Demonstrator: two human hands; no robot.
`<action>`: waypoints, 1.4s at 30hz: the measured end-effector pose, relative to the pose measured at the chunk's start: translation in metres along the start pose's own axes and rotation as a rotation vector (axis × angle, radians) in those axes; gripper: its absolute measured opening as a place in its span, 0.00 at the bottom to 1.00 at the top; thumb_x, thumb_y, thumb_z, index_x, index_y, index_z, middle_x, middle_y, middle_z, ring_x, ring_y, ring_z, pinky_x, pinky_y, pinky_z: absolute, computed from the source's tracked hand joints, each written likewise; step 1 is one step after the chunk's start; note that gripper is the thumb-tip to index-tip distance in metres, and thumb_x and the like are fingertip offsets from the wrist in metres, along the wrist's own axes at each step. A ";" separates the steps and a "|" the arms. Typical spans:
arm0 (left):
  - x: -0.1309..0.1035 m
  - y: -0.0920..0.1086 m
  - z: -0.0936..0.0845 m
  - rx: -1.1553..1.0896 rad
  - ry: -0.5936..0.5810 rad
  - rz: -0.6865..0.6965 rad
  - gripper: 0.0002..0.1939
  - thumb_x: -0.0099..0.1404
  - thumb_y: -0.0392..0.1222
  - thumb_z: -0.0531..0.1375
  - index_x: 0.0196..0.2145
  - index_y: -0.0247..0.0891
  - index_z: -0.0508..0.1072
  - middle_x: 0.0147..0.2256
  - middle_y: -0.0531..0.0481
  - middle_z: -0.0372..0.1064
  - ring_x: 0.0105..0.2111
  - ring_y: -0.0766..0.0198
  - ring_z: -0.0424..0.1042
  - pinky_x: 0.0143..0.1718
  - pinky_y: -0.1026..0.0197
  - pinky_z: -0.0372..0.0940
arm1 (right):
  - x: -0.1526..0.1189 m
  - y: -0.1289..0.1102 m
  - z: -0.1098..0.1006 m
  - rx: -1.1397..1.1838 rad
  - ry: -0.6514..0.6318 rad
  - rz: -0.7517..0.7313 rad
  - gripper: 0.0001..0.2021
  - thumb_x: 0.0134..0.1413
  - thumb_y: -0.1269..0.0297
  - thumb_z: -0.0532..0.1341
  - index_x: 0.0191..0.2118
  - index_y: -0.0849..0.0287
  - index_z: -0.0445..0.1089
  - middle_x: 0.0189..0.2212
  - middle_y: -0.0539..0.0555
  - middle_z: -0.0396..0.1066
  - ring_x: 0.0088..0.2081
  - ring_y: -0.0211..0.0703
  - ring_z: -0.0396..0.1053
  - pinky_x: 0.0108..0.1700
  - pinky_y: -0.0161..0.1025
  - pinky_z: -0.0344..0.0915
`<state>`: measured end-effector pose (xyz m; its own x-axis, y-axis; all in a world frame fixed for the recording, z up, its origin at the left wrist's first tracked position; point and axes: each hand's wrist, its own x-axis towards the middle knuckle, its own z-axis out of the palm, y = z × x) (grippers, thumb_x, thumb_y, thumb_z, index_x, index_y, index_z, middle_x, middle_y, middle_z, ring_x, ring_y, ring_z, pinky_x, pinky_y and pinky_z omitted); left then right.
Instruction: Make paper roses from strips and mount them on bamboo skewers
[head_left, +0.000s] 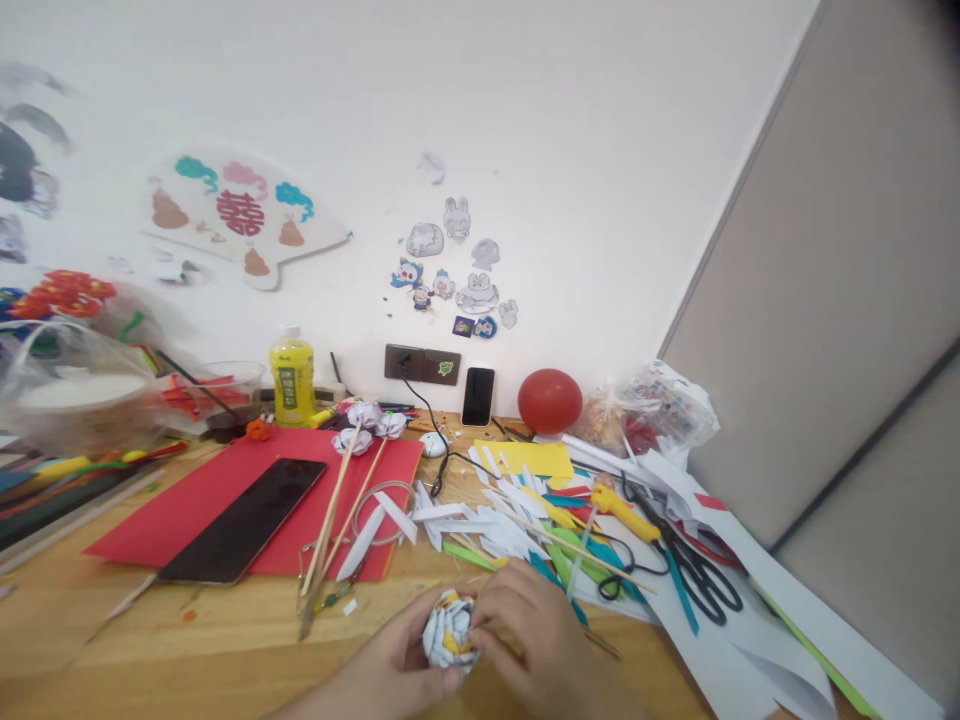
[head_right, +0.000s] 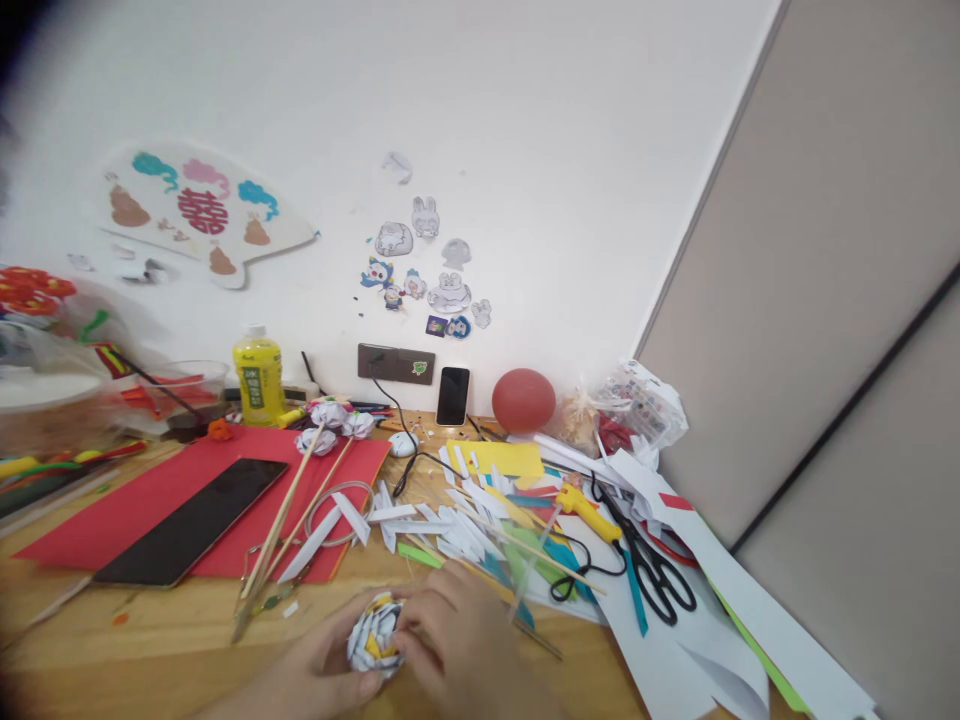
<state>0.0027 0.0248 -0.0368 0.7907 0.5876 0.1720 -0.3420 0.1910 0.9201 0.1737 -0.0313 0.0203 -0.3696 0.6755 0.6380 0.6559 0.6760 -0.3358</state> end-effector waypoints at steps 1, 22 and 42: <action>0.000 0.000 0.000 0.007 -0.001 0.005 0.24 0.50 0.46 0.68 0.46 0.49 0.69 0.42 0.53 0.70 0.43 0.57 0.67 0.45 0.56 0.56 | 0.001 0.000 -0.002 0.087 -0.032 0.068 0.05 0.56 0.68 0.57 0.30 0.59 0.66 0.29 0.52 0.70 0.33 0.39 0.66 0.35 0.35 0.61; -0.002 -0.004 0.002 0.017 -0.083 -0.020 0.25 0.51 0.48 0.67 0.46 0.45 0.69 0.41 0.50 0.71 0.45 0.55 0.67 0.45 0.56 0.56 | -0.004 0.009 -0.007 0.350 -0.129 0.218 0.06 0.51 0.65 0.62 0.26 0.58 0.69 0.25 0.48 0.67 0.30 0.35 0.66 0.34 0.31 0.62; -0.002 -0.010 0.000 -0.032 -0.098 -0.024 0.23 0.51 0.45 0.68 0.45 0.46 0.69 0.39 0.53 0.71 0.42 0.60 0.67 0.43 0.59 0.56 | 0.003 0.007 -0.015 0.163 -0.257 0.005 0.14 0.61 0.60 0.52 0.31 0.57 0.73 0.26 0.51 0.74 0.30 0.36 0.68 0.35 0.32 0.62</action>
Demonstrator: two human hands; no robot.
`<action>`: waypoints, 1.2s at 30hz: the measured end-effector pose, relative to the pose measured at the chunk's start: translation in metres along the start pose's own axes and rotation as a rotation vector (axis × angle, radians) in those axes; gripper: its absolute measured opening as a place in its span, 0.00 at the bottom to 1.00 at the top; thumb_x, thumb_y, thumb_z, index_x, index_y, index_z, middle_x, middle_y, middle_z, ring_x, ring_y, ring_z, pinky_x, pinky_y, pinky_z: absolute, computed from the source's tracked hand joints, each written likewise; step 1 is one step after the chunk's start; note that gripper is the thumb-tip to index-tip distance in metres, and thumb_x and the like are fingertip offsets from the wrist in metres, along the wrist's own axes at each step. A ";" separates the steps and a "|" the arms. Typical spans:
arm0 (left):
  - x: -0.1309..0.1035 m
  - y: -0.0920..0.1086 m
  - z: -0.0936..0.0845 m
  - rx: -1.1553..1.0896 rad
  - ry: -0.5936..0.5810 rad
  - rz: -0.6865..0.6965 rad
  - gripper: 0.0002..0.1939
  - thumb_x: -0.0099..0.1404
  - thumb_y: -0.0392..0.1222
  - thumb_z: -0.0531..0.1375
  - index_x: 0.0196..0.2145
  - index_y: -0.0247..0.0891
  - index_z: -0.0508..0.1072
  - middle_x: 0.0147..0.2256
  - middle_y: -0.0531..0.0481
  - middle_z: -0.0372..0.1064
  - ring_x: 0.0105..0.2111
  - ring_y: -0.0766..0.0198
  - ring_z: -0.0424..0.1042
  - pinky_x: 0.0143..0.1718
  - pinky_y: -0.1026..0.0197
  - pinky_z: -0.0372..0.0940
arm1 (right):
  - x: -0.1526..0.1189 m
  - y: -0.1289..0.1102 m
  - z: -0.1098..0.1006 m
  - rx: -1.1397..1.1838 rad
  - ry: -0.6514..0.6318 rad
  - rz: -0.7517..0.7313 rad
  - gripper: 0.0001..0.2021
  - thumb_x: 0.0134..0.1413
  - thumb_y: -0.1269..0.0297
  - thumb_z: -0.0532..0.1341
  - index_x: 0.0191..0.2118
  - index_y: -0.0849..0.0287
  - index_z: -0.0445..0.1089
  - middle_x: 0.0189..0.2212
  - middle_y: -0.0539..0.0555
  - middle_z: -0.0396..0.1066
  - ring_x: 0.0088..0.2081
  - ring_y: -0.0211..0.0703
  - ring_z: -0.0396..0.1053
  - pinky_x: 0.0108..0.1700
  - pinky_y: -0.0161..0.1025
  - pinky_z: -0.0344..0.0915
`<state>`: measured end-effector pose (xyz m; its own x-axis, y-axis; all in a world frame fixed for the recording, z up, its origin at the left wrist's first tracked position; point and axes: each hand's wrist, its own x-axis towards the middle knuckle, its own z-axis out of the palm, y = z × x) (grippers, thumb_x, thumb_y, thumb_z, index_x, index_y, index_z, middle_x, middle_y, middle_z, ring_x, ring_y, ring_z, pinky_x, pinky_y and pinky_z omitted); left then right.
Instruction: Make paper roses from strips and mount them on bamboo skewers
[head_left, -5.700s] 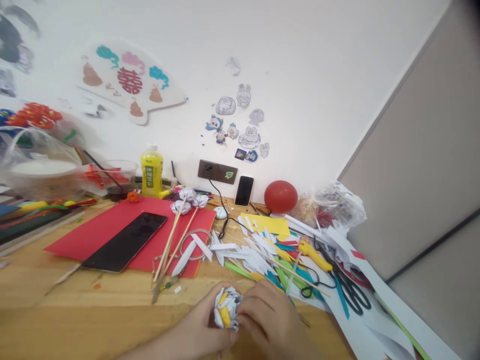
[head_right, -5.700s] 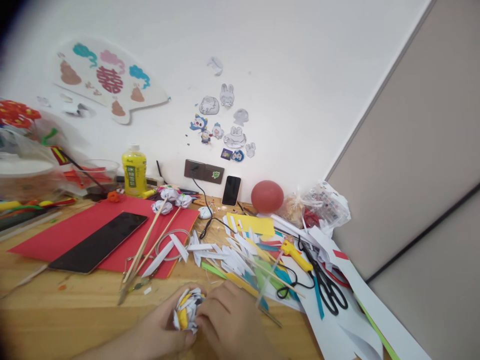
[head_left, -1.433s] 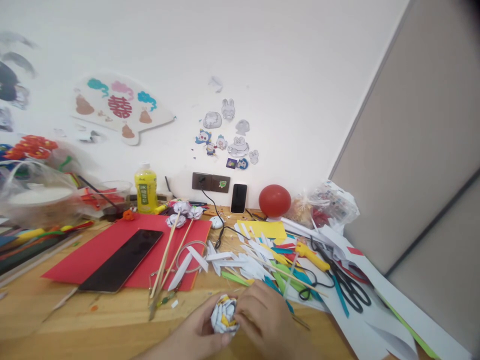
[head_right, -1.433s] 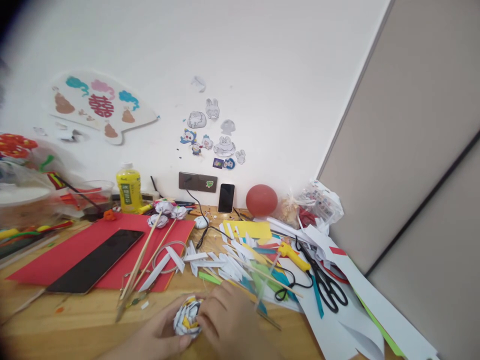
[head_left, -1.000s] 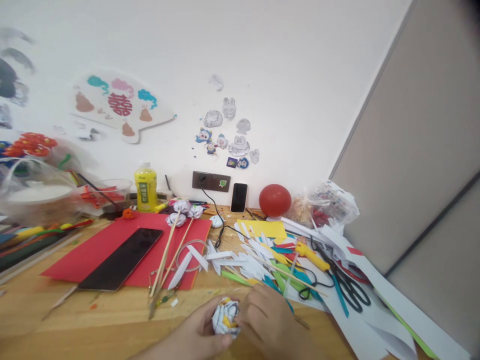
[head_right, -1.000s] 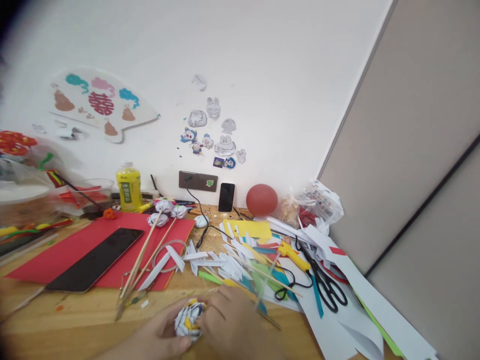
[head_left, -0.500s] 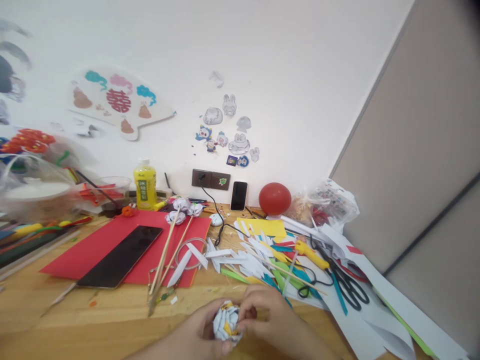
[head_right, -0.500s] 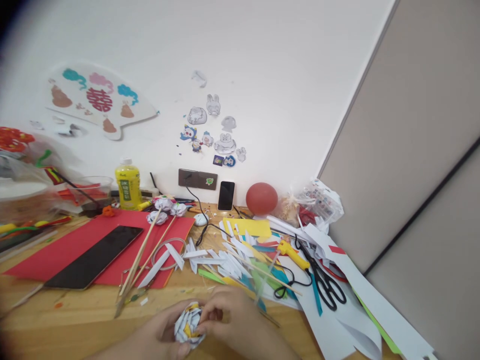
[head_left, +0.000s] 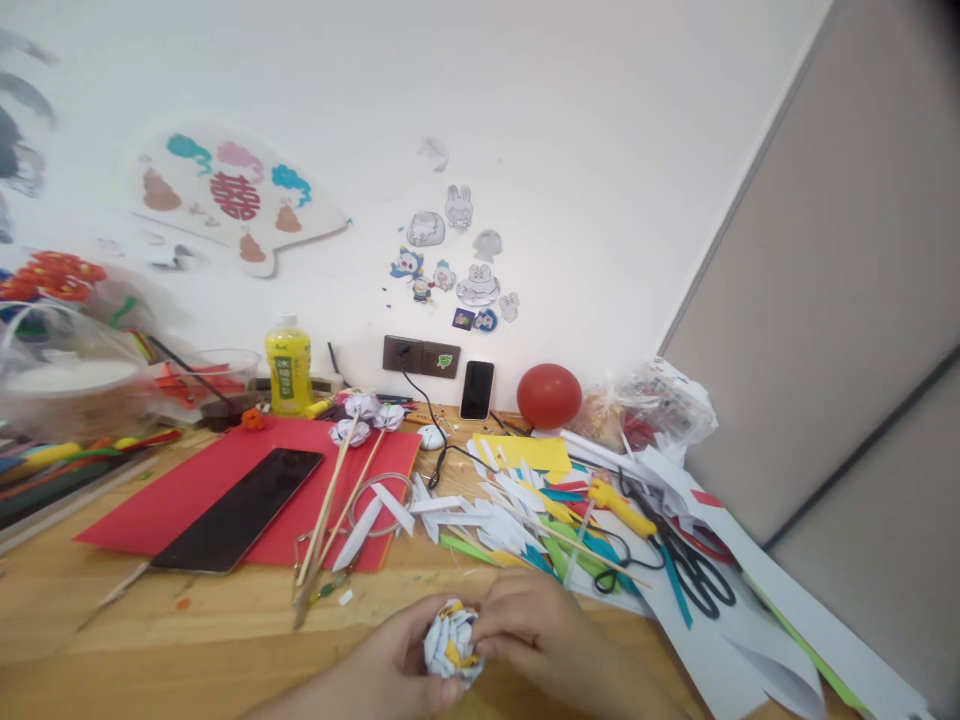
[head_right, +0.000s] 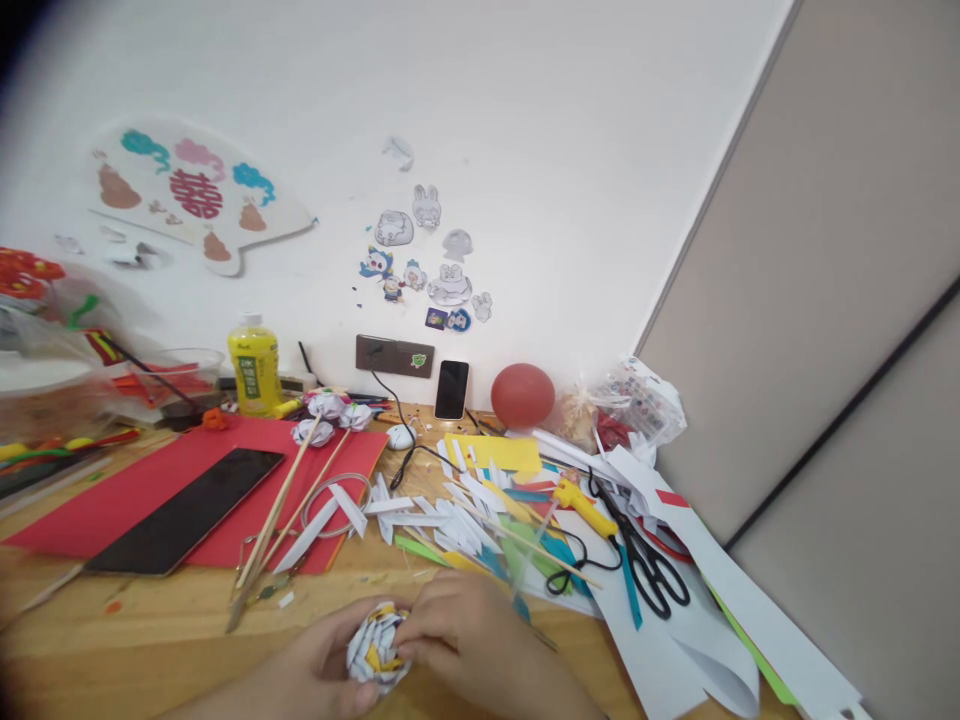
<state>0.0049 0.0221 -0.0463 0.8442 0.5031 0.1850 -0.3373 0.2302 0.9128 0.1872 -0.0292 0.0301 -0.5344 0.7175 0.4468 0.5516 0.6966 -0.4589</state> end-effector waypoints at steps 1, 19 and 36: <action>0.000 0.000 0.000 -0.003 0.000 -0.001 0.23 0.51 0.45 0.68 0.45 0.45 0.69 0.39 0.53 0.71 0.41 0.60 0.67 0.43 0.59 0.56 | 0.000 0.001 0.001 0.005 0.003 0.008 0.14 0.61 0.60 0.53 0.30 0.57 0.73 0.26 0.51 0.74 0.30 0.36 0.68 0.34 0.32 0.62; 0.001 0.002 0.002 0.012 0.040 -0.046 0.21 0.48 0.43 0.69 0.41 0.43 0.71 0.34 0.54 0.69 0.38 0.61 0.66 0.39 0.61 0.56 | -0.002 -0.001 0.004 -0.053 0.010 0.074 0.09 0.57 0.65 0.56 0.29 0.56 0.71 0.25 0.49 0.72 0.29 0.36 0.67 0.32 0.31 0.61; 0.000 0.006 0.002 0.035 0.057 -0.042 0.23 0.47 0.45 0.69 0.42 0.43 0.71 0.37 0.52 0.70 0.40 0.58 0.67 0.41 0.59 0.56 | 0.001 -0.005 -0.005 0.206 0.003 0.241 0.08 0.54 0.62 0.60 0.29 0.57 0.75 0.26 0.50 0.74 0.31 0.38 0.69 0.36 0.33 0.64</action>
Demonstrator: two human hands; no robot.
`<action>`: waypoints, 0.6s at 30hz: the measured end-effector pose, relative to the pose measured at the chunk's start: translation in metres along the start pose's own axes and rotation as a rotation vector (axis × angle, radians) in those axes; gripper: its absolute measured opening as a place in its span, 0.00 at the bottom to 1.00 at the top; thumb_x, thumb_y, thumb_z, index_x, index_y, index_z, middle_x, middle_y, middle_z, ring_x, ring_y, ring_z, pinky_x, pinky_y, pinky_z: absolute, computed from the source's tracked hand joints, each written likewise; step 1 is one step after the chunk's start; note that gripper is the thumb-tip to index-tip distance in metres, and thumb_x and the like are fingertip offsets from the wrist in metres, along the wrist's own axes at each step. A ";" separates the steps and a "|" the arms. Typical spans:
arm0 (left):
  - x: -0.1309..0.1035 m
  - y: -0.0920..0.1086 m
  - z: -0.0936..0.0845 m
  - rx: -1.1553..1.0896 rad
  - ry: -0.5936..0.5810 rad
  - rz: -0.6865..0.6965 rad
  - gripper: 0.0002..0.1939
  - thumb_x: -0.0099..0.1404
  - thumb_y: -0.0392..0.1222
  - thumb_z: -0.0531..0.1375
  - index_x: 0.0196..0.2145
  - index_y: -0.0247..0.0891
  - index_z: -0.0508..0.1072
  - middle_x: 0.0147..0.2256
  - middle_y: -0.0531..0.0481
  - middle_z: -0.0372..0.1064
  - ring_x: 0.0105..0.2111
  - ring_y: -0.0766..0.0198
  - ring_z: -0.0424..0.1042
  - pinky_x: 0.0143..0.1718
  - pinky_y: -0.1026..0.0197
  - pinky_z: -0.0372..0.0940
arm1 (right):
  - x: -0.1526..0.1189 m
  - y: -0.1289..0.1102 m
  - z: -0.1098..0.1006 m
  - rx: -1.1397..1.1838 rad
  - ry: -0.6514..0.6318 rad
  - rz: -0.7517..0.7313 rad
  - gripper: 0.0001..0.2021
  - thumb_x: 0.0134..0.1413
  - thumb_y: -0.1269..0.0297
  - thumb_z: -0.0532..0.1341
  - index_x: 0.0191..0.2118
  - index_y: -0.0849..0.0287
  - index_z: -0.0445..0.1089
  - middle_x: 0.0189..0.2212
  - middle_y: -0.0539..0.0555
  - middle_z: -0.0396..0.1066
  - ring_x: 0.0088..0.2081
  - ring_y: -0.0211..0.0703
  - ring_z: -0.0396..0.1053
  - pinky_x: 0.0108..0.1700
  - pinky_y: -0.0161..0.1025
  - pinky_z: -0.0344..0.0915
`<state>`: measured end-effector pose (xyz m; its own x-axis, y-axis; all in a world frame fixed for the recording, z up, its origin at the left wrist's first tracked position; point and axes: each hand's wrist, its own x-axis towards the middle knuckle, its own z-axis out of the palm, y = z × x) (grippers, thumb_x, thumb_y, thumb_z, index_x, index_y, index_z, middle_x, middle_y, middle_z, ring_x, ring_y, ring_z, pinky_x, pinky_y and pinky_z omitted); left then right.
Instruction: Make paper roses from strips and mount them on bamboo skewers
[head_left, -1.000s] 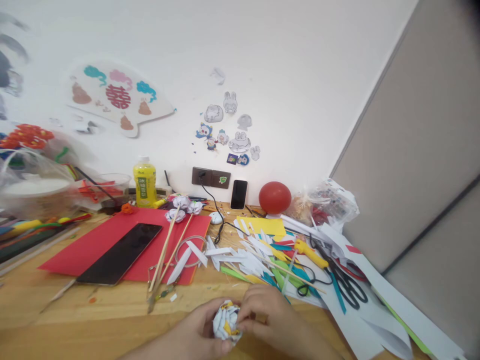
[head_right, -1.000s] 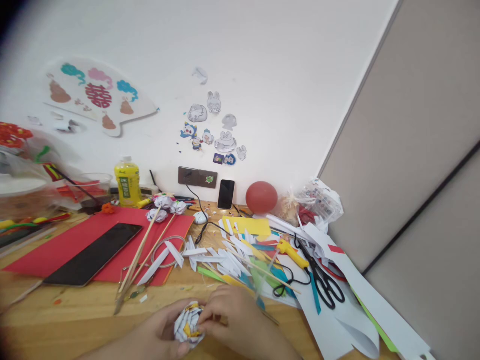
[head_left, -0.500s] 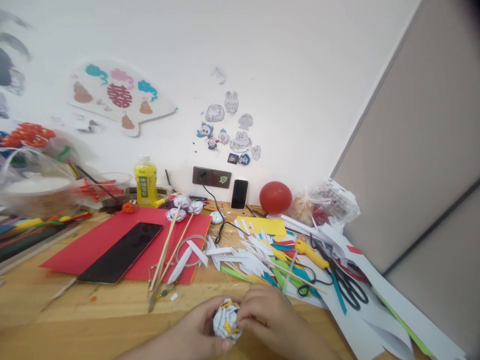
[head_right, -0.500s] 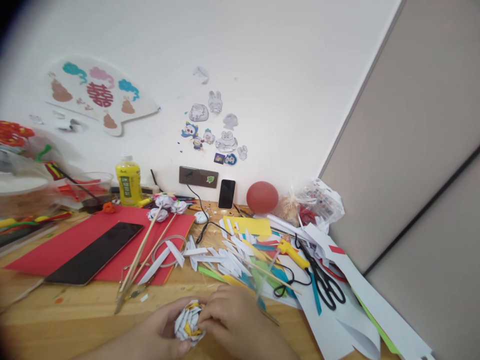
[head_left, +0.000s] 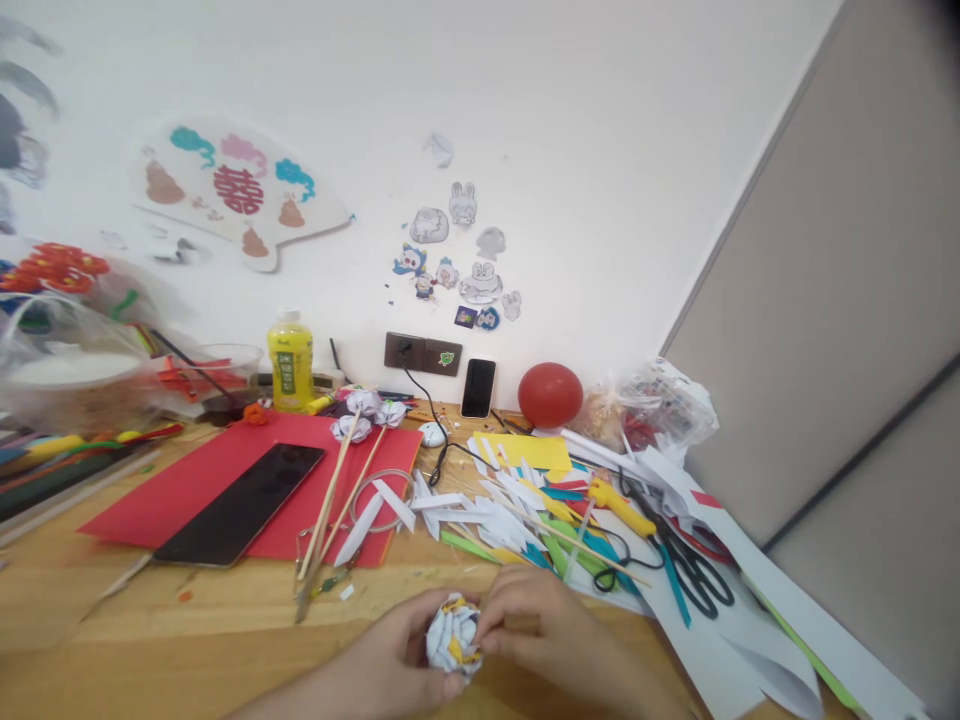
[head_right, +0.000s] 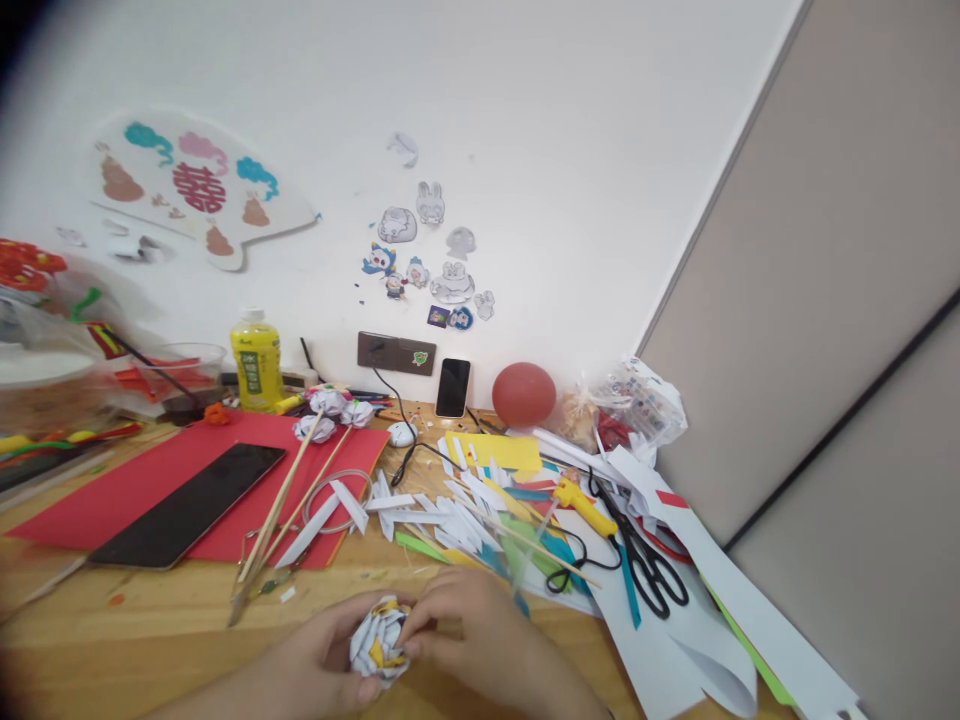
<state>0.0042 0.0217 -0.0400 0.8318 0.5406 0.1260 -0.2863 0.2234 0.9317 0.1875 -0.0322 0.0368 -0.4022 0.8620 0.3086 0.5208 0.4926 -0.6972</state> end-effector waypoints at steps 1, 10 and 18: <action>0.000 0.000 0.000 -0.002 -0.003 0.000 0.24 0.47 0.45 0.69 0.42 0.43 0.71 0.37 0.52 0.70 0.41 0.58 0.67 0.42 0.58 0.56 | 0.000 0.000 0.001 -0.032 0.000 -0.010 0.07 0.53 0.63 0.61 0.29 0.57 0.74 0.26 0.51 0.73 0.31 0.38 0.69 0.37 0.33 0.63; 0.002 0.004 0.002 -0.029 -0.035 0.017 0.22 0.49 0.41 0.69 0.43 0.43 0.71 0.36 0.53 0.71 0.40 0.61 0.67 0.41 0.61 0.56 | -0.002 -0.001 0.004 -0.074 -0.001 0.024 0.04 0.51 0.65 0.63 0.28 0.55 0.74 0.26 0.48 0.72 0.31 0.37 0.70 0.35 0.31 0.63; 0.004 -0.005 -0.001 -0.103 -0.020 0.043 0.20 0.50 0.40 0.69 0.41 0.41 0.71 0.34 0.54 0.71 0.39 0.61 0.68 0.41 0.61 0.56 | 0.000 0.008 0.011 -0.459 0.121 -0.320 0.07 0.53 0.72 0.57 0.26 0.59 0.68 0.22 0.49 0.71 0.26 0.36 0.65 0.30 0.32 0.59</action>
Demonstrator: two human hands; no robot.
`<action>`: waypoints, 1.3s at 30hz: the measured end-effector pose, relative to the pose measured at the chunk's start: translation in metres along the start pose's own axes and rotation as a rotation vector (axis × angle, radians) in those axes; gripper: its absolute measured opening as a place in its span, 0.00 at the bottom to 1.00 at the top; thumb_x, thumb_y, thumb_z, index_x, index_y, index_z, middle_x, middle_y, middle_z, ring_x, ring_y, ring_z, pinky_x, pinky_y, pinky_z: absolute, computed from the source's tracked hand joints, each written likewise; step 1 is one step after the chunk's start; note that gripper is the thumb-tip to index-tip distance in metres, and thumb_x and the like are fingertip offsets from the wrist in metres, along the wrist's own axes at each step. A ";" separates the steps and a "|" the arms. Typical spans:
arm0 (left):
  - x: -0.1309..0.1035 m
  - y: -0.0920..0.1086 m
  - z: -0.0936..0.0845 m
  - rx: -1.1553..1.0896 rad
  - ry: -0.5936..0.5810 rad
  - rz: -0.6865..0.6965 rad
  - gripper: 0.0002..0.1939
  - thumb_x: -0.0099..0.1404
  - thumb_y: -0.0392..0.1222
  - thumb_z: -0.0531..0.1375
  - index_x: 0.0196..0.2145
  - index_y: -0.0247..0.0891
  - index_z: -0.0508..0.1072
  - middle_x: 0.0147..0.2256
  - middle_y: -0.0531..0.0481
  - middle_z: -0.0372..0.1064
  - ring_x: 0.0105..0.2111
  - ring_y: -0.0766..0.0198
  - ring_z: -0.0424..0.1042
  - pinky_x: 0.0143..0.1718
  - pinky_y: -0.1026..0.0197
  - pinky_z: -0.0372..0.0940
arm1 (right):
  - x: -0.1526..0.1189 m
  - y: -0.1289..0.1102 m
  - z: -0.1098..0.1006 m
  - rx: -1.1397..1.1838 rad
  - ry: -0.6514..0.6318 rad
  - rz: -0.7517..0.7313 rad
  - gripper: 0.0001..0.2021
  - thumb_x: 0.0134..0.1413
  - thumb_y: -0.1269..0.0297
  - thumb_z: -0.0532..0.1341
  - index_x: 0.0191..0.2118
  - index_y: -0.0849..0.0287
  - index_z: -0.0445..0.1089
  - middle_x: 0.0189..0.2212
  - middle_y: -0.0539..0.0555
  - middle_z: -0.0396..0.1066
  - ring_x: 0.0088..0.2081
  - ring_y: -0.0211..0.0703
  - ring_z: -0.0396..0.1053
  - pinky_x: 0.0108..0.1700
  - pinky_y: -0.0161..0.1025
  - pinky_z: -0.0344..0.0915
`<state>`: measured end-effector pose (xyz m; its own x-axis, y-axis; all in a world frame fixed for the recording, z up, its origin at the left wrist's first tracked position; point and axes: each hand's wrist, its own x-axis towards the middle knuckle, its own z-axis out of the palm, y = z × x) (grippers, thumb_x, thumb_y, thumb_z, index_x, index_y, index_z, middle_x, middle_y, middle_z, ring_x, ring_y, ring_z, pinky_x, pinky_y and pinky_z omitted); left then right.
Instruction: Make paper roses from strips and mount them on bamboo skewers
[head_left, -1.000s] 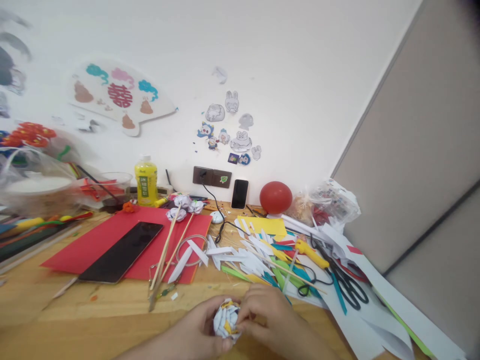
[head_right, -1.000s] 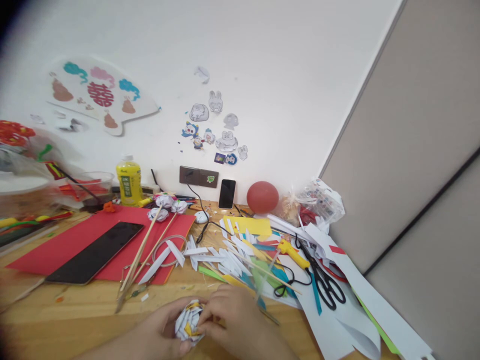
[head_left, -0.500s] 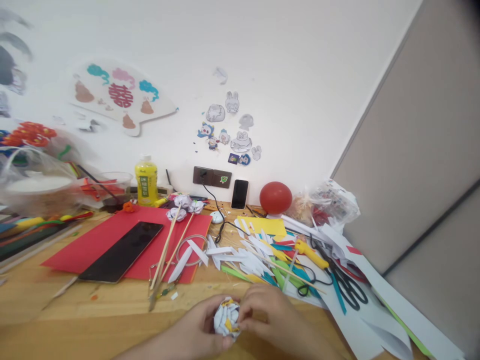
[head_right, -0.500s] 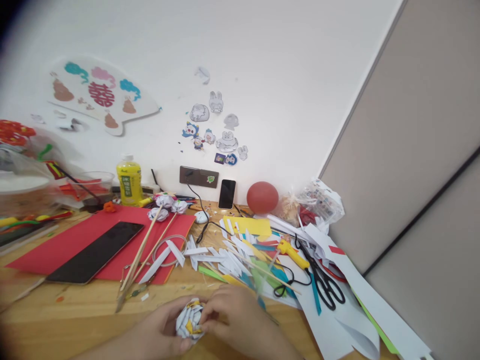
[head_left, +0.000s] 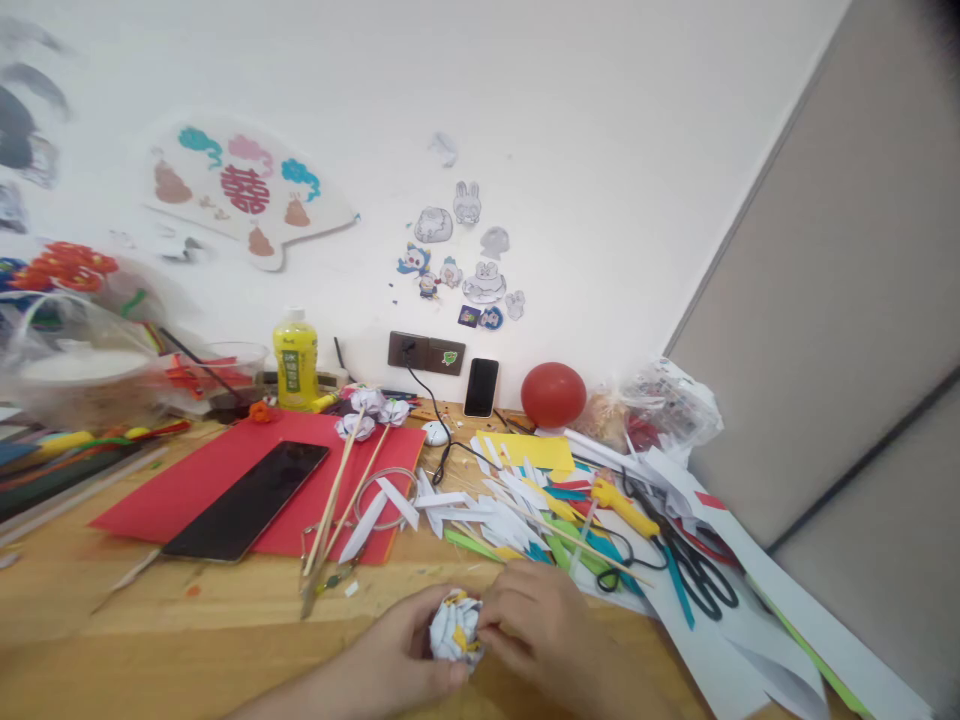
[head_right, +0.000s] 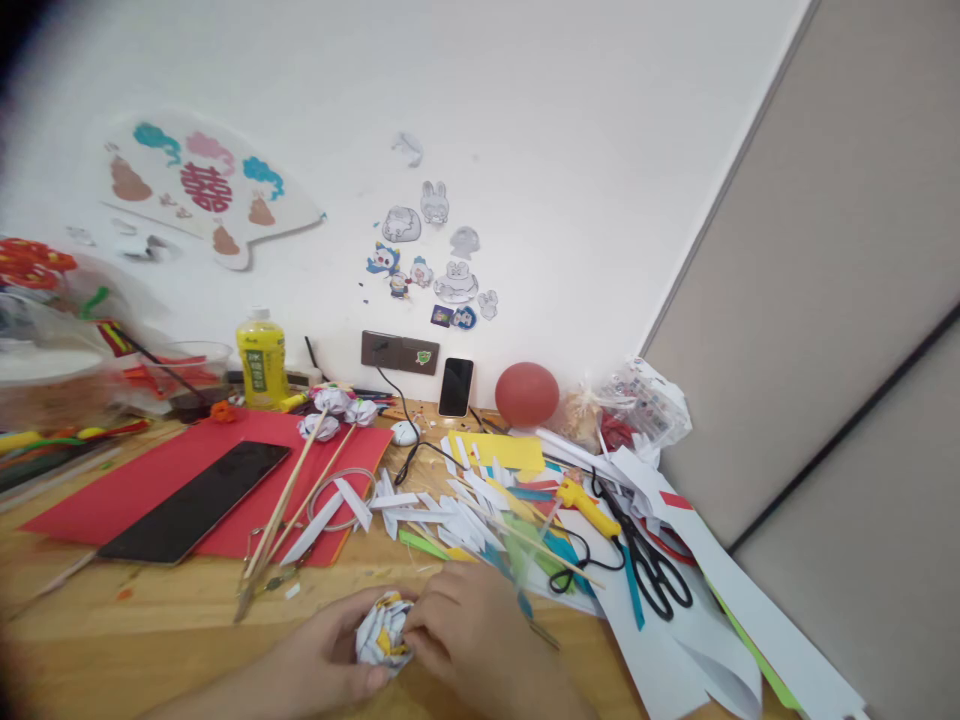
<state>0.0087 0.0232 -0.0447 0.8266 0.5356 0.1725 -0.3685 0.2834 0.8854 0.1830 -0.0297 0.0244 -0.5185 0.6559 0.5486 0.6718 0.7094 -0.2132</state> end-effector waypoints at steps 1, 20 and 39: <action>0.000 0.001 0.000 -0.005 0.008 -0.005 0.20 0.49 0.41 0.69 0.40 0.41 0.71 0.34 0.54 0.71 0.39 0.61 0.68 0.41 0.61 0.56 | -0.001 0.001 0.003 -0.052 0.032 -0.042 0.08 0.53 0.73 0.55 0.25 0.60 0.67 0.22 0.50 0.71 0.25 0.36 0.64 0.29 0.32 0.58; -0.001 0.005 0.004 0.057 0.068 -0.086 0.20 0.44 0.41 0.71 0.35 0.37 0.71 0.31 0.54 0.69 0.34 0.63 0.65 0.36 0.62 0.55 | -0.003 0.002 0.002 0.580 -0.140 0.569 0.03 0.42 0.74 0.66 0.26 0.59 0.75 0.23 0.47 0.69 0.29 0.35 0.66 0.34 0.30 0.60; -0.002 0.004 0.002 0.069 0.094 -0.100 0.21 0.44 0.40 0.71 0.36 0.37 0.73 0.30 0.56 0.70 0.32 0.66 0.65 0.35 0.63 0.55 | -0.003 0.005 0.002 0.596 -0.183 0.604 0.05 0.44 0.72 0.63 0.28 0.58 0.77 0.24 0.49 0.71 0.29 0.36 0.66 0.32 0.30 0.59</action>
<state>0.0065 0.0217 -0.0402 0.8130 0.5807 0.0433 -0.2532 0.2856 0.9243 0.1870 -0.0277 0.0198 -0.2742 0.9586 0.0773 0.4967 0.2100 -0.8422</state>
